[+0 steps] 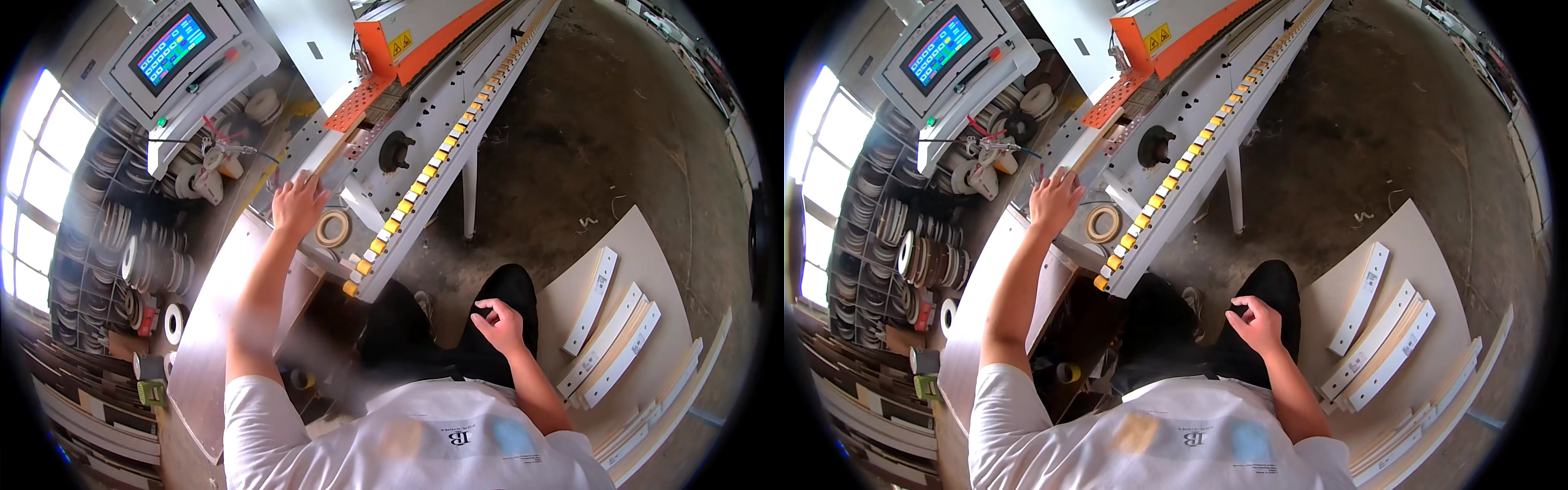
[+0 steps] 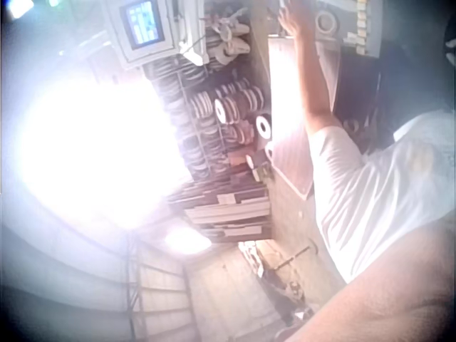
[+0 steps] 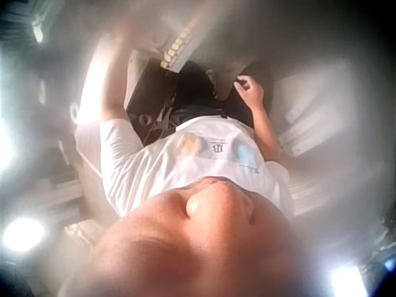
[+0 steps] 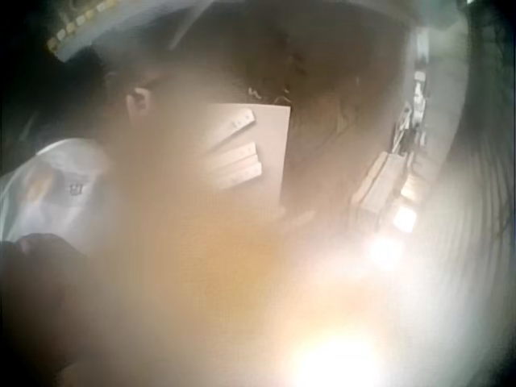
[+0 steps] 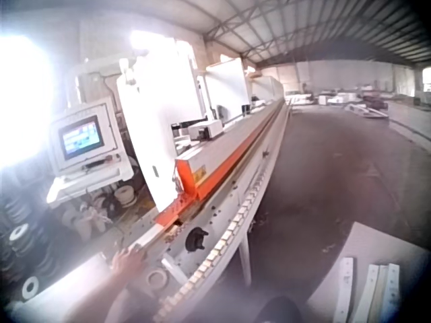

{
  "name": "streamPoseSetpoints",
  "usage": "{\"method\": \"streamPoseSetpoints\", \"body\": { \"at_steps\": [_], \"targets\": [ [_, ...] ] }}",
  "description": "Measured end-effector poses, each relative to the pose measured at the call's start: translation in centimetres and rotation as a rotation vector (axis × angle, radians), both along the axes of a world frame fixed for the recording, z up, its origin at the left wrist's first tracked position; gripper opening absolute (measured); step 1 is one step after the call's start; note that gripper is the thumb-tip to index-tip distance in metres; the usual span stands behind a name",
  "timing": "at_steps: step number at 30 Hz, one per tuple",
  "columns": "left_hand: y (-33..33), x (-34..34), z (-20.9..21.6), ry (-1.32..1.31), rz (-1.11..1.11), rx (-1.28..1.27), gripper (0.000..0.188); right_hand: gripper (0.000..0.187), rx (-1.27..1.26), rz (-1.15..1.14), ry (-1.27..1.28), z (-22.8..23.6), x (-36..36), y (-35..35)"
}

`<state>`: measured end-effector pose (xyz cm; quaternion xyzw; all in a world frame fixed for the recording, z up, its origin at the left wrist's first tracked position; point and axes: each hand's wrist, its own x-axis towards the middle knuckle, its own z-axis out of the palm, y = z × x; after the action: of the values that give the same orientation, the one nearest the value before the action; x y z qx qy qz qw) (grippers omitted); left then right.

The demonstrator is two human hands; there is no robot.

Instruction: The person repeatedly picks up white rectangular wooden planks from a stack and feeds them into a machine with a conveyor belt. The person handles the planks one at a time, placing them onto the machine's input area and then retrieving them to place them back onto the stack.

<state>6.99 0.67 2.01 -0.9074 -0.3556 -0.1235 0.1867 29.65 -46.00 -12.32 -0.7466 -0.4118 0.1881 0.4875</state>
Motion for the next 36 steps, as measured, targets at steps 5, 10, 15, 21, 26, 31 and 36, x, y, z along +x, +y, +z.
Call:
{"method": "streamPoseSetpoints", "body": {
  "at_steps": [5,10,15,21,26,31,36],
  "targets": [
    [1.1,3.0,-0.3,-0.014,-0.026,0.003,0.042,0.025,0.004,-0.041,0.039,-0.2,0.1,-0.3],
    [2.7,7.0,-0.6,-0.018,-0.017,0.002,0.042,0.024,0.002,-0.044,0.059,-0.4,0.3,-0.2],
    [4.6,12.4,-0.8,-0.041,0.023,-0.017,0.042,0.024,0.002,-0.048,0.094,-0.7,0.6,-0.2],
    [7.4,15.3,-3.1,-0.122,0.057,0.021,0.047,0.025,0.036,-0.053,0.116,-0.9,0.9,-0.7],
    [7.9,11.5,-4.5,-0.135,-0.088,0.058,0.049,0.026,0.059,-0.067,0.204,-0.5,1.3,-1.2],
    [4.6,6.7,-3.8,-0.204,-0.36,-0.076,0.044,0.024,0.238,-0.216,0.195,-1.4,3.2,-2.3],
    [2.4,2.9,-2.9,-0.232,-0.329,-0.219,0.04,0.04,-0.095,-0.81,-0.418,-7.6,11.8,-8.6]
  ]
}}
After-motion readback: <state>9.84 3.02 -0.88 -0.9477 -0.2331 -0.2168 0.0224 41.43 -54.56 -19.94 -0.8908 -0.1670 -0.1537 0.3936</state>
